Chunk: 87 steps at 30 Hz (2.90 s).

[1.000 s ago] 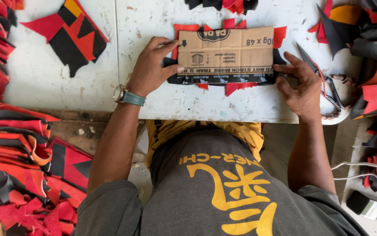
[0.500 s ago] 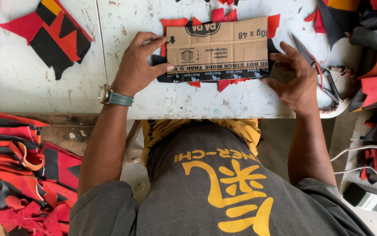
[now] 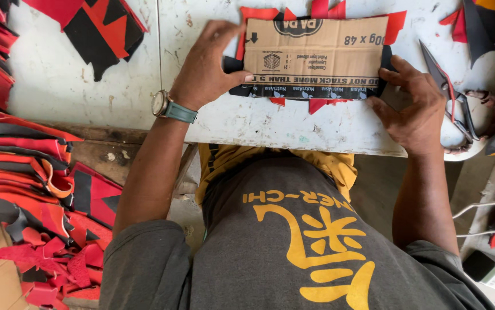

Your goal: The person sorts through piles of cut red and black foam pieces on a workbench, picking up pieces one at a time and matching them into pairs. Matched pairs are stacked on the table and a cardboard sheet is placed over a stack of pieces.

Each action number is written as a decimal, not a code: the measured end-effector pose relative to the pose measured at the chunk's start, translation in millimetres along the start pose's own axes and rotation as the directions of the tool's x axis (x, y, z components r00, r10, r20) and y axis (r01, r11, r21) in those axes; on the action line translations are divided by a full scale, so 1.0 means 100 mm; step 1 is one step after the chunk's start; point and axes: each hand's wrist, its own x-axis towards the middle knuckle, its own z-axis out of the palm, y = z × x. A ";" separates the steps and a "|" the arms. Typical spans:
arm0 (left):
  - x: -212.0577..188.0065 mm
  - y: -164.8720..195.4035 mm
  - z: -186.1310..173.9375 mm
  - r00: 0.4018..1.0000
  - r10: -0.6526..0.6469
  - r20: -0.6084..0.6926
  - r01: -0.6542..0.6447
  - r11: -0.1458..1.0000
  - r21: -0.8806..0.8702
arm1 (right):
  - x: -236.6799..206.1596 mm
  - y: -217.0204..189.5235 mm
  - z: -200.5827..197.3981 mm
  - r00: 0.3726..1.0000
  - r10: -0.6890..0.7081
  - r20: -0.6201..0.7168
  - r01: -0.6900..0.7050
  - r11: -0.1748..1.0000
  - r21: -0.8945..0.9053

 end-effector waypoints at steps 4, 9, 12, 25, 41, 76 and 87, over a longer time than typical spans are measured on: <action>0.09 0.19 -0.04 0.990 0.130 0.050 -0.137 0.975 0.173 | 0.07 -0.10 -0.05 0.999 -0.008 0.038 0.011 0.996 -0.091; 0.34 0.51 0.20 0.919 0.204 0.337 -0.300 0.916 0.265 | 0.11 -0.28 -0.10 0.998 -0.044 0.048 0.048 0.993 -0.104; 0.39 0.69 0.34 0.910 0.175 0.375 -0.326 0.861 0.390 | 0.11 -0.37 -0.15 0.997 -0.045 0.060 0.051 0.993 -0.106; 0.60 1.04 0.42 0.888 0.114 0.446 -0.258 0.926 0.277 | 0.03 -0.12 -0.14 0.957 0.290 0.020 -0.280 0.900 0.334; 0.95 0.97 0.34 0.820 0.017 0.572 -0.137 0.976 0.167 | 0.02 -0.24 0.09 0.868 0.496 0.012 -0.384 0.657 0.649; 0.50 0.55 0.10 0.997 0.008 0.080 -0.029 0.964 0.263 | 0.86 -0.40 0.34 0.995 0.008 -0.096 -0.008 1.000 0.005; 1.22 0.22 0.35 0.978 0.153 0.138 -0.135 0.982 -0.134 | 1.14 -0.08 0.45 1.000 0.021 -0.002 -0.021 0.979 0.201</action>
